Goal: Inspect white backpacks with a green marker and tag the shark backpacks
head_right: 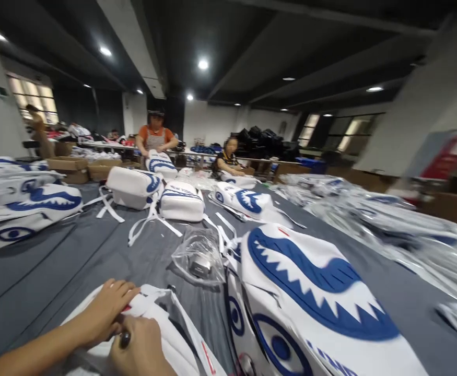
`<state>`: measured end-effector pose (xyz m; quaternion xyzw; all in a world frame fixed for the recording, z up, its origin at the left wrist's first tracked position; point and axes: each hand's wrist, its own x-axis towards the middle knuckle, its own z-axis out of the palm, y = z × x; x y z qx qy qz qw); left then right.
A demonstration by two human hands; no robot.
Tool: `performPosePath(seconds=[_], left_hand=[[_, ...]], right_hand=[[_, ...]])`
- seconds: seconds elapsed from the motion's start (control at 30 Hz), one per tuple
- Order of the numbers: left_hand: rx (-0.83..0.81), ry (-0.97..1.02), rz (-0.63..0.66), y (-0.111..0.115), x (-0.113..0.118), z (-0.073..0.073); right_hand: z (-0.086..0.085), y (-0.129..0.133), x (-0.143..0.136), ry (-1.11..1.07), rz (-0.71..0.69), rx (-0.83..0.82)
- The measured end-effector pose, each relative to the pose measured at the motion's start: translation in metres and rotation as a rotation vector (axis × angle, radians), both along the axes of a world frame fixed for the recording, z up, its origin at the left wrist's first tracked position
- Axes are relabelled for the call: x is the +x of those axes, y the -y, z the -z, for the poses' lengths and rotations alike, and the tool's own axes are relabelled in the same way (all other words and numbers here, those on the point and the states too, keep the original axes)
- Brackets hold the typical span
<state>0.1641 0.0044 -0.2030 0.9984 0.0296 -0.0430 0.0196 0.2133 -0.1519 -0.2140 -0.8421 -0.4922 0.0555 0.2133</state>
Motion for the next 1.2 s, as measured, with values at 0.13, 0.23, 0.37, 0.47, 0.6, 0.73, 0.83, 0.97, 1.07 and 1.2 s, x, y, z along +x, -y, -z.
performPosePath(seconds=[0.13, 0.23, 0.37, 0.47, 0.6, 0.73, 0.83, 0.97, 1.07, 1.2], left_hand=[[-0.023, 0.009, -0.016, 0.007, 0.0, -0.012], [0.016, 0.024, 0.028, 0.003, 0.004, -0.015], [0.105, 0.097, 0.057, 0.002, 0.004, -0.009], [0.094, 0.113, 0.072, 0.004, 0.003, -0.005], [0.097, 0.108, 0.069, 0.005, 0.002, -0.01], [0.106, 0.048, 0.078, 0.005, 0.001, -0.022], [0.072, -0.041, 0.044, 0.0, -0.003, -0.03], [0.043, -0.263, -0.194, -0.005, -0.012, -0.039], [0.004, -0.241, -0.29, -0.002, -0.018, -0.042], [0.047, -0.261, -0.343, 0.004, -0.016, -0.04]], right_hand=[[0.026, 0.007, 0.008, -0.023, -0.03, 0.127], [0.023, 0.008, 0.021, 0.025, -0.091, 0.071], [0.002, 0.006, 0.021, 0.144, -0.125, -0.091], [-0.01, 0.006, 0.013, 0.118, -0.122, -0.084], [-0.016, 0.011, 0.01, 0.134, -0.077, -0.142], [-0.011, 0.016, 0.018, 0.068, -0.135, -0.134], [-0.003, 0.022, 0.022, 0.052, -0.134, -0.076], [-0.003, 0.028, 0.017, 0.021, -0.152, -0.007], [-0.012, 0.028, 0.008, 0.023, -0.105, -0.051], [-0.023, 0.024, 0.0, 0.015, -0.062, -0.131]])
